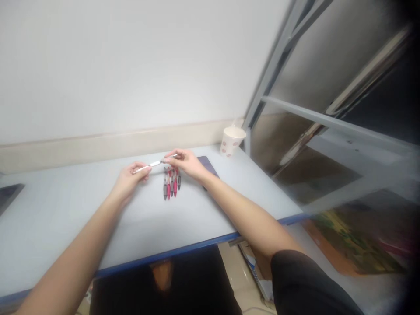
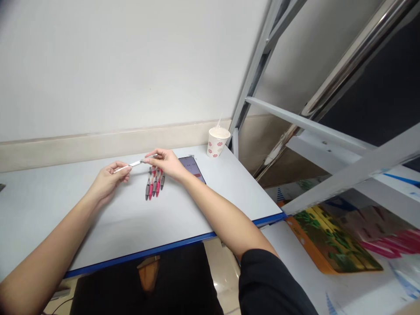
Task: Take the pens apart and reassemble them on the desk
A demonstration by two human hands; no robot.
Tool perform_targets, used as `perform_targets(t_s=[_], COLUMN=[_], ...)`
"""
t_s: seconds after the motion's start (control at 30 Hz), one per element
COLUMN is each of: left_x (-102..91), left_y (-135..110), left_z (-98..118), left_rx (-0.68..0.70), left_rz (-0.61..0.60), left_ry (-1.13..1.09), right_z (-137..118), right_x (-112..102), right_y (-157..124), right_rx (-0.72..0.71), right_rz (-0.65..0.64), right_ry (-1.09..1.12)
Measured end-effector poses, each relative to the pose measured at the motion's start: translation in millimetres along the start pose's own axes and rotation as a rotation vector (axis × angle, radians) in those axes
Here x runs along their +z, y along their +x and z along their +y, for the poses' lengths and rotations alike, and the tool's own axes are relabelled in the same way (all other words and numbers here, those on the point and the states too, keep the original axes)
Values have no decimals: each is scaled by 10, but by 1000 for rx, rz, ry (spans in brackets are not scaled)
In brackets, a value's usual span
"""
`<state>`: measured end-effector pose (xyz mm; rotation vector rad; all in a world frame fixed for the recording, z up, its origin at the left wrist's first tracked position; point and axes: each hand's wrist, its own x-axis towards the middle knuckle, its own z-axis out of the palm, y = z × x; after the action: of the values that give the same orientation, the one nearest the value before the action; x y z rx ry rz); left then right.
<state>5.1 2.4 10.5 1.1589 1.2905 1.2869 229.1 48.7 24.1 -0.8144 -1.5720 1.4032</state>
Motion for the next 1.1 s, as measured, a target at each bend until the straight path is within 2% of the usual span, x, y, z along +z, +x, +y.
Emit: perform_targets(t_s=[0.1,0.23,0.3,0.43,0.53,0.7,0.8,0.9,1.03,1.1], left_x=[-13,-44,-60,-60,-51,-83,-107,-120,-138,-143], left_y=[8,33,47,48,30,26,49,76,93,96], left_z=[51,66,57,51,71,104,92,66,42,37], left_rx=[0,31,38,38,60,52,47,29,24,30], left_rz=[35,46,70,116,112,31,44,67,53,55], left_ry=[-58,-130,-146,-124,-105,-106,-121,-137,-154,-156], right_z=[0,-2,1,15,17,8,17,36,52,53], right_x=[91,181,192,176,158,130,115,111,123,123], right_y=[-54,-123,-139,-134,-121,-112,-115,-115,-112,-113], right_rx=[21,124,72,-136,-162,-78,-71,-123,-73,-77], right_rz=[13,-106,-113,-4,2,-134,-114,-68,-126,-104], right_ry=[-142,-296,-318,-510,-642,-506,-470,-559,-587,-598])
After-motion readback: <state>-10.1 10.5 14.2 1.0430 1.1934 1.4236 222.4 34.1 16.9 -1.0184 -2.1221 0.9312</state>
